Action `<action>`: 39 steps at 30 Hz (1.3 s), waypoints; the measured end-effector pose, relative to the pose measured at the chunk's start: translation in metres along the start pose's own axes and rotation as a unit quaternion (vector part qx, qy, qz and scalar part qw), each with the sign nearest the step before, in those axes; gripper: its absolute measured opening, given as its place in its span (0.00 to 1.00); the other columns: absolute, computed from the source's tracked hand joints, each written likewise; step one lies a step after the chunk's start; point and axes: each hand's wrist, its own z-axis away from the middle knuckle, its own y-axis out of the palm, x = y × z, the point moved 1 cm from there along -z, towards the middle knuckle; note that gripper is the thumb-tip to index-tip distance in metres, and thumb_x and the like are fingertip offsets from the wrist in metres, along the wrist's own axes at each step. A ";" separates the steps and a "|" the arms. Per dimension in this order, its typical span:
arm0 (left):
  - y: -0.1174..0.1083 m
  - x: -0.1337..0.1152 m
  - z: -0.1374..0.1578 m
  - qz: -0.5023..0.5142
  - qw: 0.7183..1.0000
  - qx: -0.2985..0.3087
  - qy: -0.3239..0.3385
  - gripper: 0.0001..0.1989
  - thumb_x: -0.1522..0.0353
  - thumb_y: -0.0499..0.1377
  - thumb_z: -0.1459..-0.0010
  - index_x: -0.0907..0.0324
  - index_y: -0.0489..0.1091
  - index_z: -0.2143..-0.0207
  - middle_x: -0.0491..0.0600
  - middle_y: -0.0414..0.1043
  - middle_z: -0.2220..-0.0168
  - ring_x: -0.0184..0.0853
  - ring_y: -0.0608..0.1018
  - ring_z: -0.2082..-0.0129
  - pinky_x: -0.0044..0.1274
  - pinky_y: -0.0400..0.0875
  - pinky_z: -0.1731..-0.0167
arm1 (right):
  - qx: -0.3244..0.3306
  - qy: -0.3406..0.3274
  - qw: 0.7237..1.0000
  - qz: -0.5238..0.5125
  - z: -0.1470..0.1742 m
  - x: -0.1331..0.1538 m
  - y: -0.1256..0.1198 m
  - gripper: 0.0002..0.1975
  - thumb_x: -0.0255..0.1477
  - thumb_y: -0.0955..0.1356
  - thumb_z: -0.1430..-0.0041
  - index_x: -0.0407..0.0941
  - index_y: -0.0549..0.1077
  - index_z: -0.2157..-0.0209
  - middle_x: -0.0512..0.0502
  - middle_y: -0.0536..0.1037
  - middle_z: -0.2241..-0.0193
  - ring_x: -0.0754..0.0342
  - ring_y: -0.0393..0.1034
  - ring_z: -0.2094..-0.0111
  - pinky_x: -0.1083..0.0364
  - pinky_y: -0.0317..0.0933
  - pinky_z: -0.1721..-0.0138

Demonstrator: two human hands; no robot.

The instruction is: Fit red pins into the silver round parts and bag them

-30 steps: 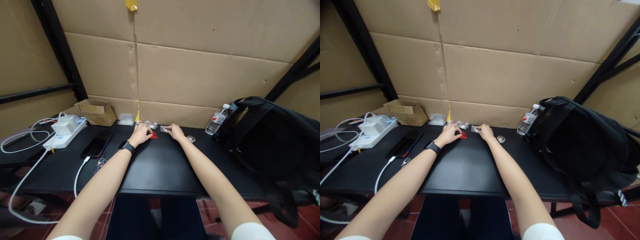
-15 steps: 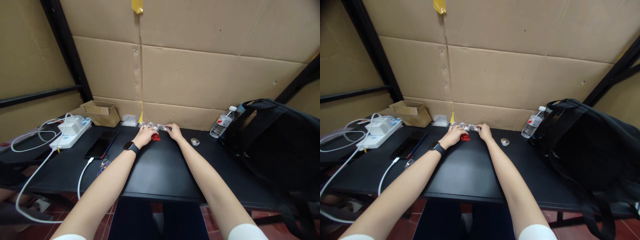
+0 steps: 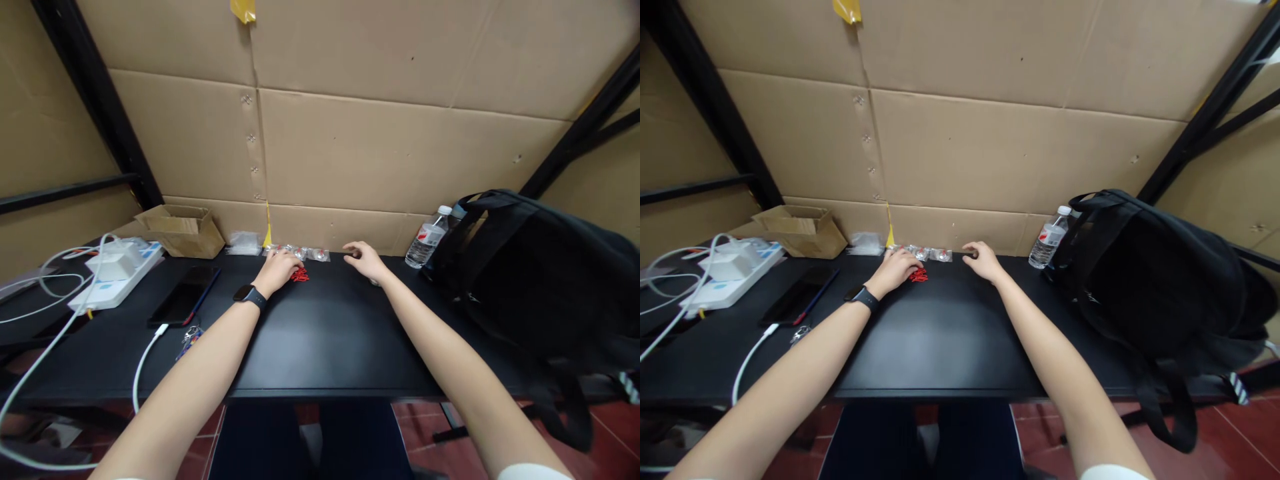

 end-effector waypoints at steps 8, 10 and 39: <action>-0.015 -0.004 0.002 0.015 1.000 -0.014 -0.003 0.12 0.71 0.54 0.35 0.50 0.78 0.60 0.50 0.79 0.54 0.43 0.71 0.48 0.38 0.55 0.47 | 0.011 0.024 0.996 0.086 0.049 -0.049 -0.065 0.12 0.28 0.72 0.44 0.45 0.79 0.56 0.42 0.77 0.58 0.51 0.73 0.63 0.50 0.68 0.54; -0.020 -0.005 0.003 0.027 1.000 -0.012 -0.011 0.13 0.71 0.54 0.35 0.50 0.78 0.61 0.50 0.79 0.54 0.43 0.71 0.48 0.38 0.55 0.47 | 0.029 0.037 0.994 0.094 0.052 -0.054 -0.069 0.12 0.28 0.71 0.43 0.45 0.79 0.57 0.43 0.78 0.58 0.52 0.74 0.63 0.51 0.68 0.55; -0.013 -0.048 0.008 0.018 0.999 0.040 -0.008 0.10 0.67 0.57 0.38 0.51 0.76 0.57 0.52 0.77 0.54 0.47 0.71 0.49 0.39 0.60 0.48 | 0.165 0.039 0.982 0.083 0.055 -0.039 -0.079 0.23 0.24 0.78 0.54 0.48 0.80 0.53 0.48 0.84 0.59 0.51 0.78 0.61 0.56 0.68 0.56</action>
